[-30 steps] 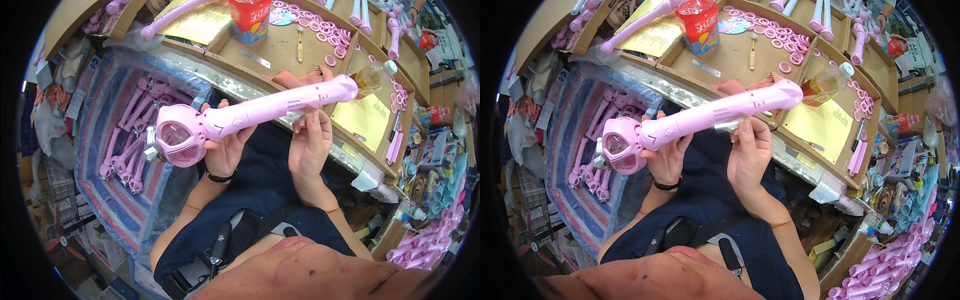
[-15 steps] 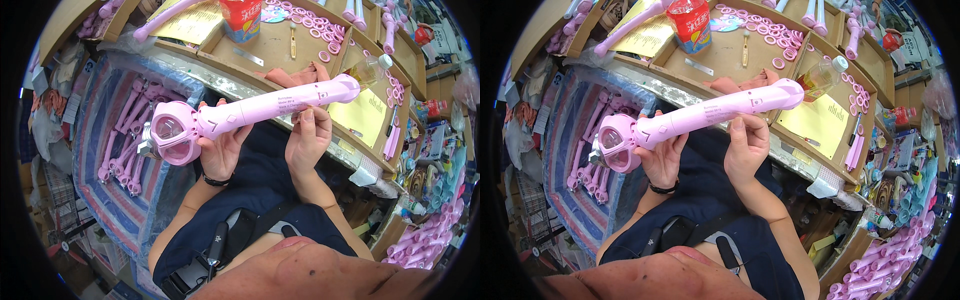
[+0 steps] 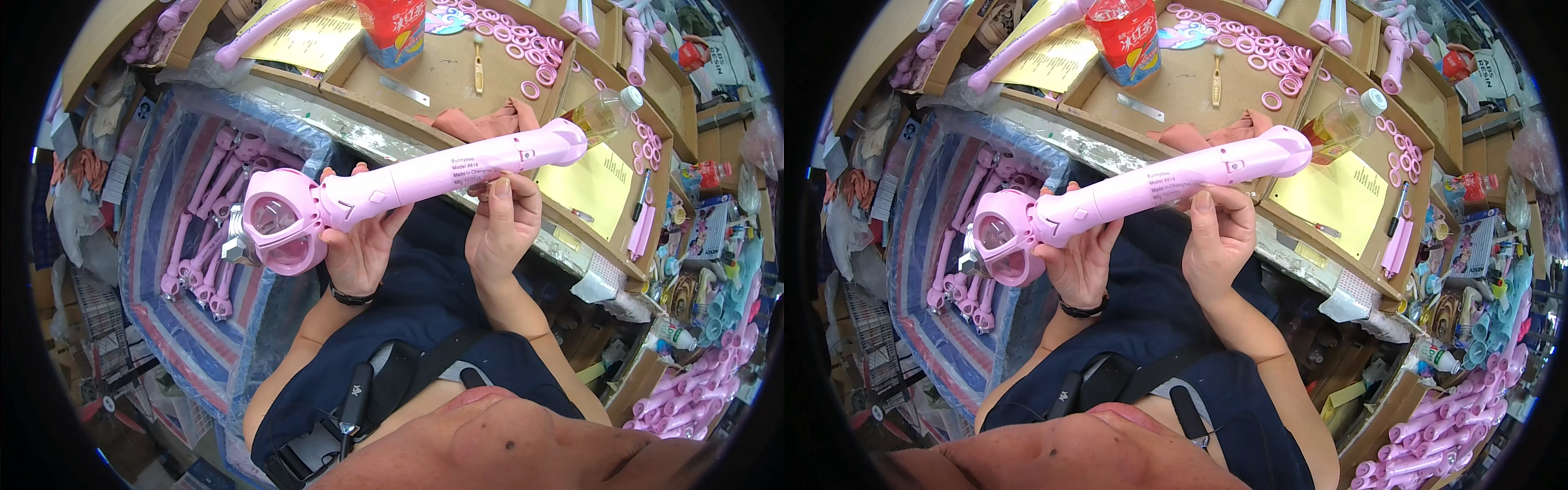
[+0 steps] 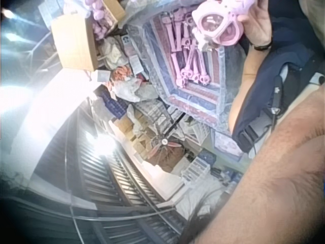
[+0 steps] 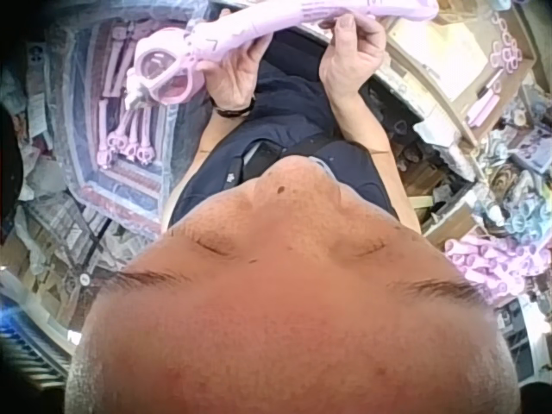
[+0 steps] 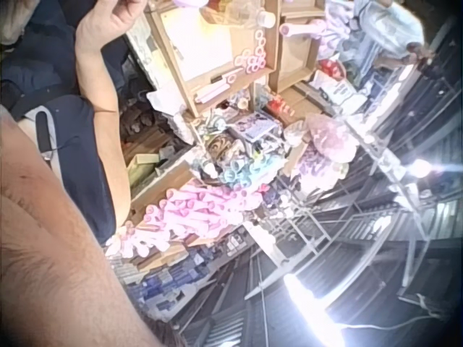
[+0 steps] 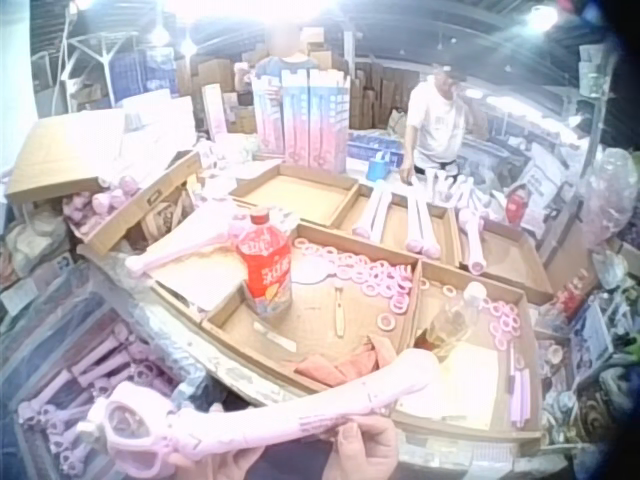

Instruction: The person assembles pink light sticks by inserting a clear plastic piece into the head, wiping the body with a cloth, and peeling off a label. They repeat this process for multiple units, placing finished sticks into a bin.

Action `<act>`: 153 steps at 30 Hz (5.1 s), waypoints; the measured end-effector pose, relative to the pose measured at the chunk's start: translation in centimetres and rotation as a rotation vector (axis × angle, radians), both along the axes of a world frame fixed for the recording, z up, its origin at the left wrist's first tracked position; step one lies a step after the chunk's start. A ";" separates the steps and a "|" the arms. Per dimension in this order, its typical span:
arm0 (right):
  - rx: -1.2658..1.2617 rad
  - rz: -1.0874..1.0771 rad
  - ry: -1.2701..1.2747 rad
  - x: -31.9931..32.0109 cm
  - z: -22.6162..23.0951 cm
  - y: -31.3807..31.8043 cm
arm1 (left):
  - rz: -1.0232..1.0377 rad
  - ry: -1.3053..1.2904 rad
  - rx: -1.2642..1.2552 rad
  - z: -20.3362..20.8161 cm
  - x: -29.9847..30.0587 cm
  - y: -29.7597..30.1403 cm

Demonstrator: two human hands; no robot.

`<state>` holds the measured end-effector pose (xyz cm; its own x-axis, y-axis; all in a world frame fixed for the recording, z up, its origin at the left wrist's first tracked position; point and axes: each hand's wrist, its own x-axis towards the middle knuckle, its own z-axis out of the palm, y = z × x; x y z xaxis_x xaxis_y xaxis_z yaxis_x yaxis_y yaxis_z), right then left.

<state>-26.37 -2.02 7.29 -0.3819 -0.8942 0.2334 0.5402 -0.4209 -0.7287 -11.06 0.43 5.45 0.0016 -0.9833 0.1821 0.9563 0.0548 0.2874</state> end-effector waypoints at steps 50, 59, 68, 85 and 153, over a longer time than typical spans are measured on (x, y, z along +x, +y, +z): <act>0.139 0.135 1.094 1.8 -0.2 0.9 | 0.705 -1.079 -0.367 5.1 -2.0 -7.3; 0.298 0.638 0.705 1.3 -1.3 3.2 | -0.022 -0.519 0.095 1.7 -1.9 -8.8; 0.243 0.331 1.117 -1.5 -2.2 2.3 | -0.308 -0.455 0.389 1.8 -2.7 -6.5; 0.382 0.110 0.367 -19.8 3.4 -0.7 | 0.108 -1.604 -0.866 2.1 -4.9 -6.1; 0.207 -0.360 1.596 -14.7 2.6 -2.4 | 0.046 -0.063 0.945 -19.4 34.8 -7.1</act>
<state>-41.02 -4.46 9.91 -0.0698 -0.8823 0.4654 -0.8616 -0.1818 -0.4738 23.69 -6.67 -13.97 0.0611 -0.7228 -0.6883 0.9400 -0.1902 0.2831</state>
